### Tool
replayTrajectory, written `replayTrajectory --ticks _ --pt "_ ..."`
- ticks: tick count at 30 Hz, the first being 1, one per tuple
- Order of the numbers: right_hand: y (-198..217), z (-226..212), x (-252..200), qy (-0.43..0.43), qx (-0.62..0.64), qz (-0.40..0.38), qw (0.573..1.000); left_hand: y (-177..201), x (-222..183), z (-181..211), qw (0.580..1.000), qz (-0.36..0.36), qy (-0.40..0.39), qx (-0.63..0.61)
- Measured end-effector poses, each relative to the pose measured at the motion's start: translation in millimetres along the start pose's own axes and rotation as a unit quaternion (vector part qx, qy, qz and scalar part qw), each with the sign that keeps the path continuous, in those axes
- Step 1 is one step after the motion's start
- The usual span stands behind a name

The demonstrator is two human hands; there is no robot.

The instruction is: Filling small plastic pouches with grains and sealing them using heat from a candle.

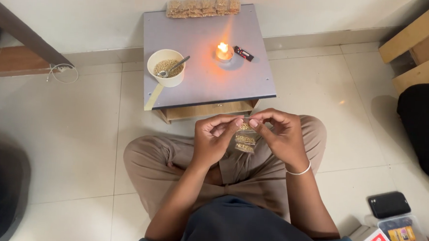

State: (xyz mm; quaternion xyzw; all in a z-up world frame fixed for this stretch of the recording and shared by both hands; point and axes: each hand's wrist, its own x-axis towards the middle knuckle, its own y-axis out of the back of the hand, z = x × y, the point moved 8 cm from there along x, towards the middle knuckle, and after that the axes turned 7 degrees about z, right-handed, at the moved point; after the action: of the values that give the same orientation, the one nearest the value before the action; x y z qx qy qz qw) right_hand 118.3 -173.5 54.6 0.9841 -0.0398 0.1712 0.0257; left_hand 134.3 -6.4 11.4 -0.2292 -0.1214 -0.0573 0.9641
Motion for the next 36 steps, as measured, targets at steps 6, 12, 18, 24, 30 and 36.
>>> replayTrajectory --ticks 6,12,18,24,30,36 --pt "2 27 25 -0.050 0.065 0.031 0.996 7 27 -8 0.999 0.012 0.020 0.041" --pt "2 46 49 -0.064 0.068 0.066 0.993 3 55 -9 0.997 0.024 0.067 -0.016" --pt "-5 51 76 -0.060 0.082 0.053 0.993 14 83 -22 0.999 0.037 0.030 0.010" --pt "-10 67 91 -0.057 0.084 0.048 0.994 20 105 -30 0.999 0.022 0.015 -0.029" --pt "-7 67 102 -0.067 0.088 0.062 0.992 32 88 -77 0.990 -0.116 0.079 0.024" --pt "-5 76 108 -0.070 0.078 0.061 0.993 36 75 -94 0.986 -0.112 0.121 0.020"
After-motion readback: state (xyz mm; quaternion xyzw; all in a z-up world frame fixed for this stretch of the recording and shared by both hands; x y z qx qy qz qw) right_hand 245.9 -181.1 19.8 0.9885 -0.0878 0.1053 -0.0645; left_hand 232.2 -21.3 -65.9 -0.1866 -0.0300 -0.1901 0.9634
